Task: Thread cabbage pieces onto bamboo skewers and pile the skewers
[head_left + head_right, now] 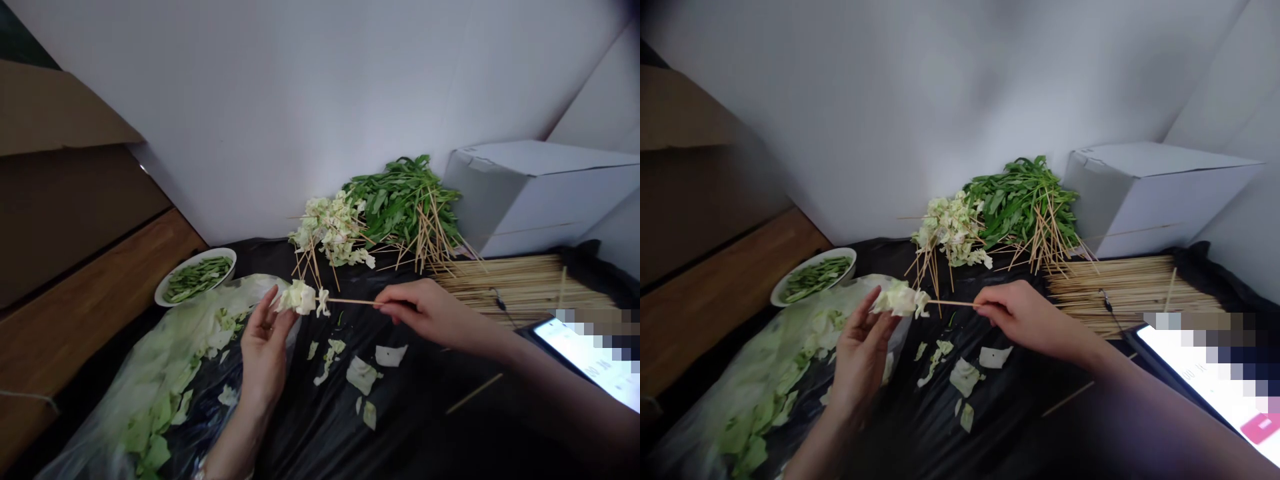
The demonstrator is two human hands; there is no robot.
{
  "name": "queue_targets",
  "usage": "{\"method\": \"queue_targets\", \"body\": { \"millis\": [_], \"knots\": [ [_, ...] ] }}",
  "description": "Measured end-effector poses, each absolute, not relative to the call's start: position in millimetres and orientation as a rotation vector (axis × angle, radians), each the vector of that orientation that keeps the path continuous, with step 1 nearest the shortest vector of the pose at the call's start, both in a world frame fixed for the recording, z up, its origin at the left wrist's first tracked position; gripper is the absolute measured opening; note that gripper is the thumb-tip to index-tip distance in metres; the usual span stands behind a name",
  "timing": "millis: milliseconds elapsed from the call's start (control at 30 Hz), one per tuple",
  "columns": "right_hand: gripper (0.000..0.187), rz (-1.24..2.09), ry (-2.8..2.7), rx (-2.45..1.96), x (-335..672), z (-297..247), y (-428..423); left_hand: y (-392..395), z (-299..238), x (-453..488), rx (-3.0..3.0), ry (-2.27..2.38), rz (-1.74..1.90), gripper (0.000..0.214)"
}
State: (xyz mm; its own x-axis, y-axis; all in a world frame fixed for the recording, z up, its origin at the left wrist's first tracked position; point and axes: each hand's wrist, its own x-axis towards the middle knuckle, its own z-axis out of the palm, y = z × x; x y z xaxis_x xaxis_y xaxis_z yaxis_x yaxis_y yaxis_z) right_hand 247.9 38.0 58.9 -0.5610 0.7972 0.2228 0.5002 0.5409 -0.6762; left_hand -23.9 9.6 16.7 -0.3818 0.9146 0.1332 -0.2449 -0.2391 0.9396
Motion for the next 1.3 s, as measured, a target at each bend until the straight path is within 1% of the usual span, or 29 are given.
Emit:
{"method": "queue_targets", "body": {
  "millis": [33,67,100,200,233,333,467,567,667,767,867,900,967,1100,1233,1300],
  "knots": [
    [0.022,0.789,-2.191,-1.060,251.1,60.2,40.6,7.5,15.2,-21.0,0.963,1.139,1.720,0.055],
    [0.023,0.816,-2.110,-1.073,254.7,61.3,43.4,4.8,13.2,-17.8,1.018,1.142,1.688,0.057],
    [0.023,0.848,-2.027,-1.081,258.9,62.2,46.6,1.6,10.7,-14.3,1.093,1.155,1.648,0.052],
    [0.024,0.937,-1.770,-1.077,275.9,64.4,57.9,-10.2,2.2,-3.2,1.464,1.223,1.428,0.021],
    [0.024,0.946,-1.665,-1.069,283.1,65.0,62.0,-14.2,-0.5,0.2,1.618,1.218,1.344,0.016],
    [0.020,0.945,-1.347,-1.008,308.9,65.9,73.7,-22.8,-7.0,7.6,1.955,1.130,1.167,0.020],
    [0.014,0.922,-1.150,-0.979,350.2,63.5,86.4,-24.0,-10.6,8.7,2.089,1.115,1.129,0.024],
    [0.016,0.914,-1.146,-1.063,374.5,61.4,95.1,-22.2,-11.2,6.9,2.139,1.109,1.149,0.025],
    [0.017,0.888,-1.227,-1.150,374.9,65.9,104.9,-22.6,-11.6,6.3,2.218,1.079,1.140,0.028],
    [0.017,0.939,-1.378,-1.129,342.7,78.2,118.5,-24.0,-11.9,6.2,2.312,1.052,1.136,0.031],
    [0.017,0.968,-1.538,-1.121,288.1,92.8,140.3,-23.1,-12.8,4.3,2.396,1.049,1.134,0.033],
    [0.018,0.941,-1.614,-1.157,268.4,97.1,149.8,-22.2,-13.3,3.2,2.416,1.056,1.126,0.033],
    [0.023,0.770,-1.762,-1.338,231.4,103.4,171.4,-19.8,-14.7,0.6,2.444,1.069,1.107,0.034],
    [0.024,0.632,-1.806,-1.464,179.5,106.9,216.3,-16.5,-16.6,-3.4,2.469,1.069,1.080,0.036],
    [0.015,0.485,-1.885,-1.552,165.5,105.4,241.7,-17.0,-16.8,-4.9,2.489,1.064,1.076,0.037],
    [0.016,0.401,-1.935,-1.539,171.9,105.9,240.4,-17.0,-17.5,-5.6,2.490,1.064,1.073,0.038]
  ]
}}
